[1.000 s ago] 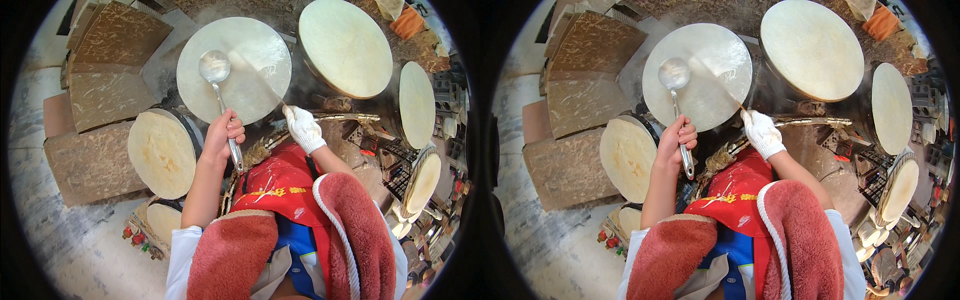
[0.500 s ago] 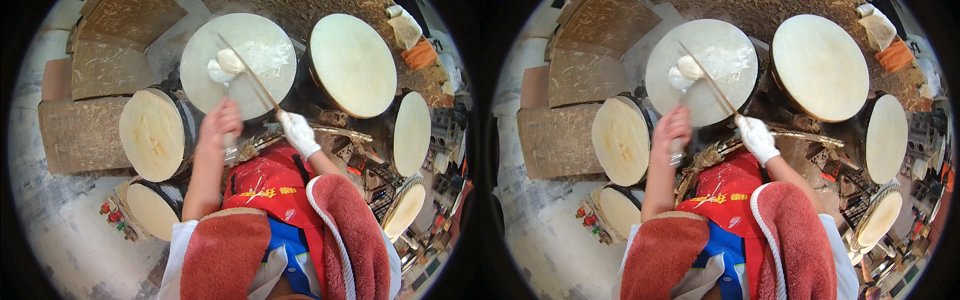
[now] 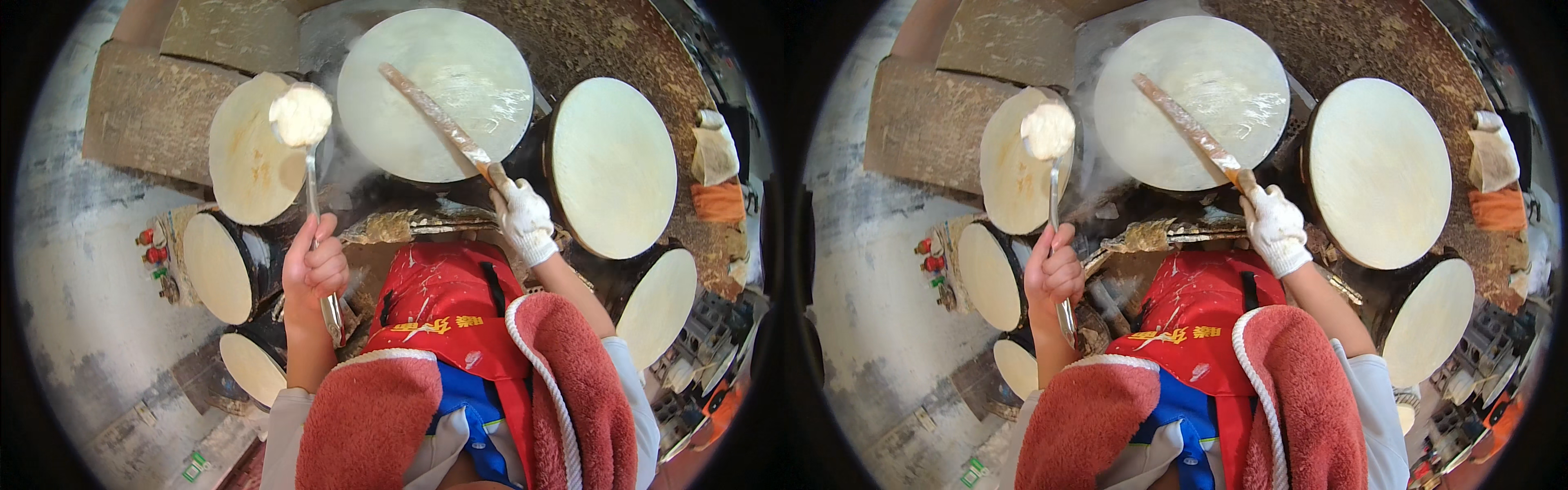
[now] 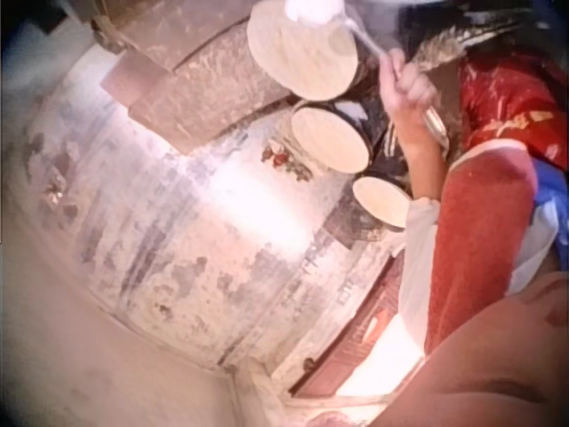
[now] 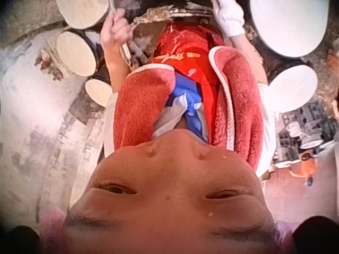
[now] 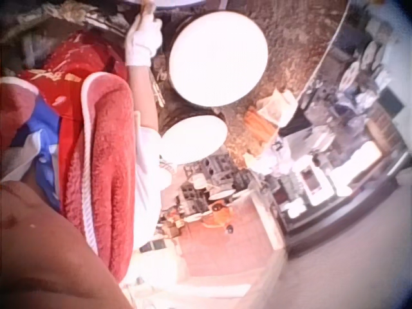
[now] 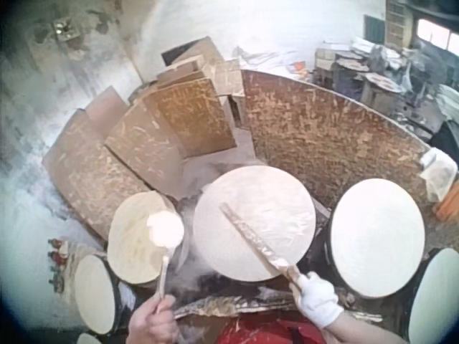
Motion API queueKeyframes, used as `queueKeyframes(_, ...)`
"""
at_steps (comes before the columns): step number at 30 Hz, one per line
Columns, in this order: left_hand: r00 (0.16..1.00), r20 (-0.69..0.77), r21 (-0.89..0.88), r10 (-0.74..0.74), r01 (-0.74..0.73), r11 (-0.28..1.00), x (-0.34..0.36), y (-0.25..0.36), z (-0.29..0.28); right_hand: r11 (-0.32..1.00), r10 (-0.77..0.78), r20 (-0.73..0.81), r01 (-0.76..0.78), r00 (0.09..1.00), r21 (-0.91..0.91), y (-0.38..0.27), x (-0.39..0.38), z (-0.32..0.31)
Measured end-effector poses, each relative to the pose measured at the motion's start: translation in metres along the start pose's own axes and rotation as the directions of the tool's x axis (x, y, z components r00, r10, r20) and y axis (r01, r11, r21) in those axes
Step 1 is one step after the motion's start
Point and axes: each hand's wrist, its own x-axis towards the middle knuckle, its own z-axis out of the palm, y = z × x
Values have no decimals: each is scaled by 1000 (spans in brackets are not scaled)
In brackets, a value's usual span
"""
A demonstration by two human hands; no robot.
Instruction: The person ladles batter onto multiple hot circular griddles, spreads it into thin round crepes using a wooden spreader, flips them, and stacks the finished crepes on a nearby tray. The process repeats continuously across several griddles.
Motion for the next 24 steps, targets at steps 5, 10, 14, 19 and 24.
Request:
queueKeyframes(5,990,-69,-81,124,-130,988,-52,-3,-30,963,-10,24,16,1000,-270,6,10,-33)
queueKeyframes(10,983,-37,-146,178,-182,972,-90,6,-41,985,-41,-157,13,987,-175,-10,2,-25)
queueKeyframes(14,975,-38,-272,218,-220,937,-130,30,-50,984,-11,-47,3,999,-180,-21,-14,6)
queueKeyframes(19,911,178,-366,373,-290,884,-200,66,-56,994,92,-327,-108,940,-33,-44,-39,22)
queueKeyframes(24,775,166,546,610,-587,598,-290,80,-56,910,228,-217,-128,949,395,-124,-12,69)
